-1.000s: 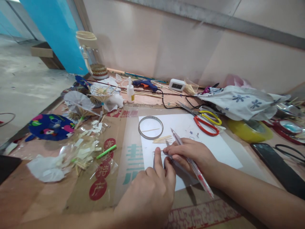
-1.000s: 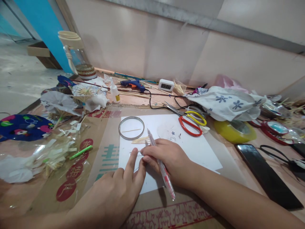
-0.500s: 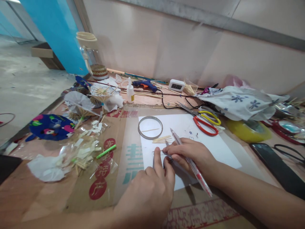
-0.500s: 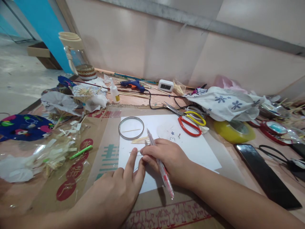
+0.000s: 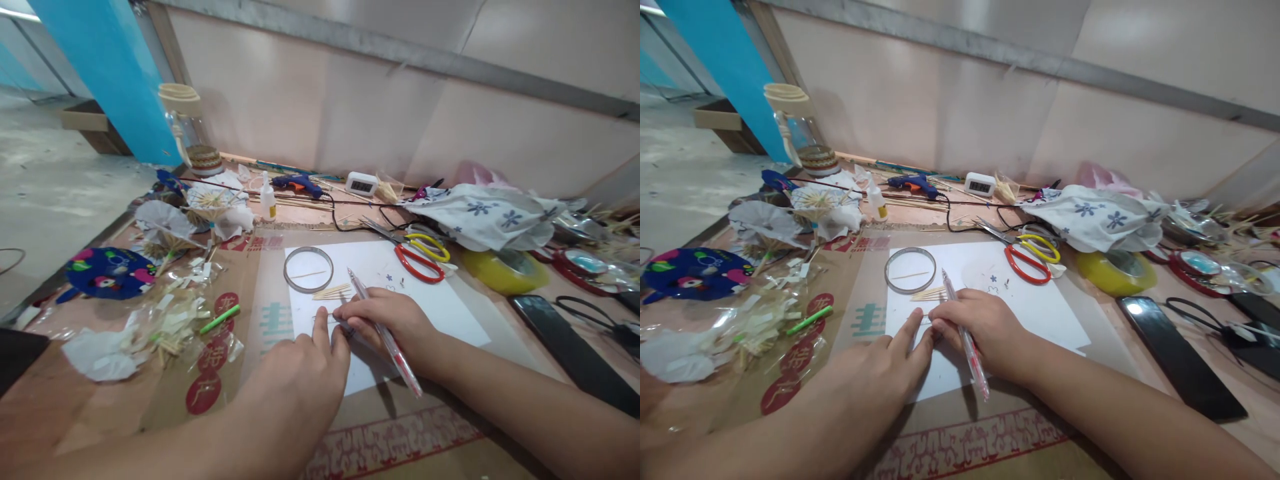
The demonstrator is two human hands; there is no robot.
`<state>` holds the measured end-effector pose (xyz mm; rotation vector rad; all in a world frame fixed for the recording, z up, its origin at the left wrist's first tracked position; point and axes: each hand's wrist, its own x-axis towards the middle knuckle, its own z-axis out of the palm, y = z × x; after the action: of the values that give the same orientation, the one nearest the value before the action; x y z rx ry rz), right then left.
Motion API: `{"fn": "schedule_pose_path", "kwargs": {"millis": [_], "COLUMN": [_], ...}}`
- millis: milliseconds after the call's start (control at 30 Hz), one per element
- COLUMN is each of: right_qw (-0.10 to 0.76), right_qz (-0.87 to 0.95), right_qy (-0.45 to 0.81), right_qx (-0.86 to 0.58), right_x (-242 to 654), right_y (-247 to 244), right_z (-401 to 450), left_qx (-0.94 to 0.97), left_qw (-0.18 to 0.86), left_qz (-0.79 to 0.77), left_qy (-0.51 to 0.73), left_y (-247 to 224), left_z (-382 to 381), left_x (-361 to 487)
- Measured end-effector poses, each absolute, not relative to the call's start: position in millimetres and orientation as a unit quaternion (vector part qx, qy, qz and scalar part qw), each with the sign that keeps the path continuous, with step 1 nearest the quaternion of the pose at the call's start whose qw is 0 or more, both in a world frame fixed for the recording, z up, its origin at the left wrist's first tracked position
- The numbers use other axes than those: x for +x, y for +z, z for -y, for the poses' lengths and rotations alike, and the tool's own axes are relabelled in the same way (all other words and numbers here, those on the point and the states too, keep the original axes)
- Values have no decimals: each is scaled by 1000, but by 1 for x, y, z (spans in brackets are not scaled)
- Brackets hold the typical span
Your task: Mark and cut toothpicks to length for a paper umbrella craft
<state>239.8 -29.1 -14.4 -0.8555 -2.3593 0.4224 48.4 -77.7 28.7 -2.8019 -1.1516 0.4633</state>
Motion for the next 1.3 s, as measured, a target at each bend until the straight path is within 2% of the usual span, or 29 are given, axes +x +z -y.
{"fn": "schedule_pose_path", "kwargs": {"millis": [567,733,1033,1300], "right_qw": [321,334,317,329], "right_qz": [874,873,873,873], "right_qy": [138,140,158,151], "right_qx": [-336,-326,-335,-326], "right_x": [236,236,241,254], "right_y": [-20,-20,-21,-25], "right_z": [28,28,23,11], "left_qx": [-929,-920,-925,-930], "left_qw": [79,146,156,152], "left_qz": [348,357,345,332], "left_qy": [94,64,33,40], "left_y": [29,25,-3,6], "left_z": [64,81,105,87], "left_x": [44,53,55,67]}}
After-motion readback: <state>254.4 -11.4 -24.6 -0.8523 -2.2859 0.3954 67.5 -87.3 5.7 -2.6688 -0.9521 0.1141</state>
